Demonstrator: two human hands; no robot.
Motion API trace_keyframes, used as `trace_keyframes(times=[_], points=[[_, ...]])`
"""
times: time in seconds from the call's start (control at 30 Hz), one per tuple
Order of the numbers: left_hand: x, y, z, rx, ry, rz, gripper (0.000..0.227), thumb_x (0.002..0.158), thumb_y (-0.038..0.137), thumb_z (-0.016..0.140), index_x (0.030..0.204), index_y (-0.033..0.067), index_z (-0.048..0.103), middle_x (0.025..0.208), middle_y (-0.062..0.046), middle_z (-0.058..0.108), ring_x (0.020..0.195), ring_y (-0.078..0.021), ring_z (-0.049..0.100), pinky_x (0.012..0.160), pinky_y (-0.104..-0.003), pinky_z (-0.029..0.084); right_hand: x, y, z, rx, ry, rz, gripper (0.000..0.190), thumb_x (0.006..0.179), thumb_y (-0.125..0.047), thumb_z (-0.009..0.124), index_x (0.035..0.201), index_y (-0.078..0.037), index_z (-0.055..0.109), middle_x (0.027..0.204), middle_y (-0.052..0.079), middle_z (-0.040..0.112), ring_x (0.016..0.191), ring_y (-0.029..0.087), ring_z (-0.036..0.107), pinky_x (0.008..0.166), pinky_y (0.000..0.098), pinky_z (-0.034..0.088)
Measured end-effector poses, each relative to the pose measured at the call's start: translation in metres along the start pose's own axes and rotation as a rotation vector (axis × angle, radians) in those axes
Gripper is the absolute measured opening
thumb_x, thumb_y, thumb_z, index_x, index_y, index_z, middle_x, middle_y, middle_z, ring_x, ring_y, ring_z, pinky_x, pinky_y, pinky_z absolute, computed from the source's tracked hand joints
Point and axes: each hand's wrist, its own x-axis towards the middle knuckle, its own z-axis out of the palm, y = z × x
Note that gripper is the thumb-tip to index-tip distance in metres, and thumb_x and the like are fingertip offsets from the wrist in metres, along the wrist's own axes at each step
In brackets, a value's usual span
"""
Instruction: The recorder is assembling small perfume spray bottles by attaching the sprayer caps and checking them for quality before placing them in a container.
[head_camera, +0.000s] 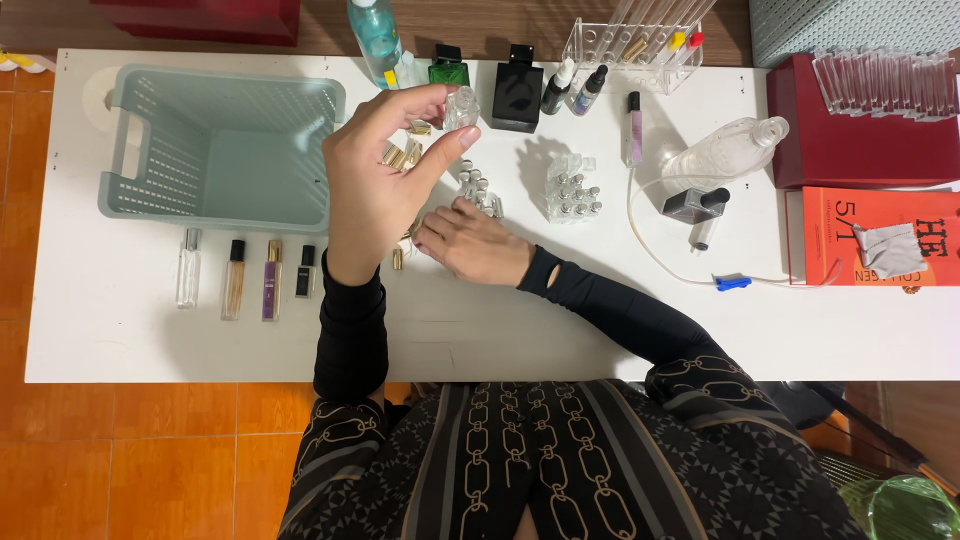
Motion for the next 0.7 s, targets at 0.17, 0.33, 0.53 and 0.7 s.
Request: trace_keyframes(times=[0.17,0.33,0.53,0.7], points=[[0.0,0.002,0.0,0.015,0.003,0.008,0.03,0.096,0.011,0.088,0.12,0.0045,0.072,0.104,-0.007,0.076,0.097,-0.0141,0.073,0.087,-0.027,0.058,-0.006,0.01,0.015,-0.09,0.001,-0.021,0.02,0.094,-0.018,0.061,0.108,-0.005,0.069,0.107,0.007,0.065,0.102,0.022,0.058,0.089,0.0381,0.039],[0.0,0.003,0.001,0.004,0.005,-0.001,0.03,0.096,0.011,0.087,0.12,0.0046,0.072,0.106,-0.007,0.077,0.098,-0.0141,0.073,0.089,-0.028,0.058,-0.008,0.018,0.001,-0.114,-0.021,0.011,0.02,0.094,-0.017,0.062,0.107,-0.006,0.072,0.104,0.004,0.066,0.102,0.02,0.058,0.089,0.0365,0.038],[-0.001,0.005,-0.001,0.011,0.005,-0.022,0.03,0.095,0.011,0.087,0.12,0.0039,0.072,0.105,-0.007,0.076,0.096,-0.0144,0.073,0.087,-0.028,0.057,-0.018,0.026,-0.055,0.038,0.127,0.032,0.018,0.09,-0.018,0.069,0.107,-0.012,0.073,0.1,0.002,0.07,0.102,0.022,0.062,0.092,0.0353,0.044],[0.0,0.007,0.005,-0.018,-0.024,-0.012,0.031,0.093,0.01,0.088,0.119,0.0039,0.072,0.106,-0.007,0.076,0.095,-0.0144,0.072,0.087,-0.028,0.057,-0.036,0.031,-0.132,0.314,0.324,0.285,0.021,0.095,-0.022,0.079,0.111,-0.01,0.074,0.103,0.002,0.075,0.085,0.019,0.065,0.088,0.0349,0.049]])
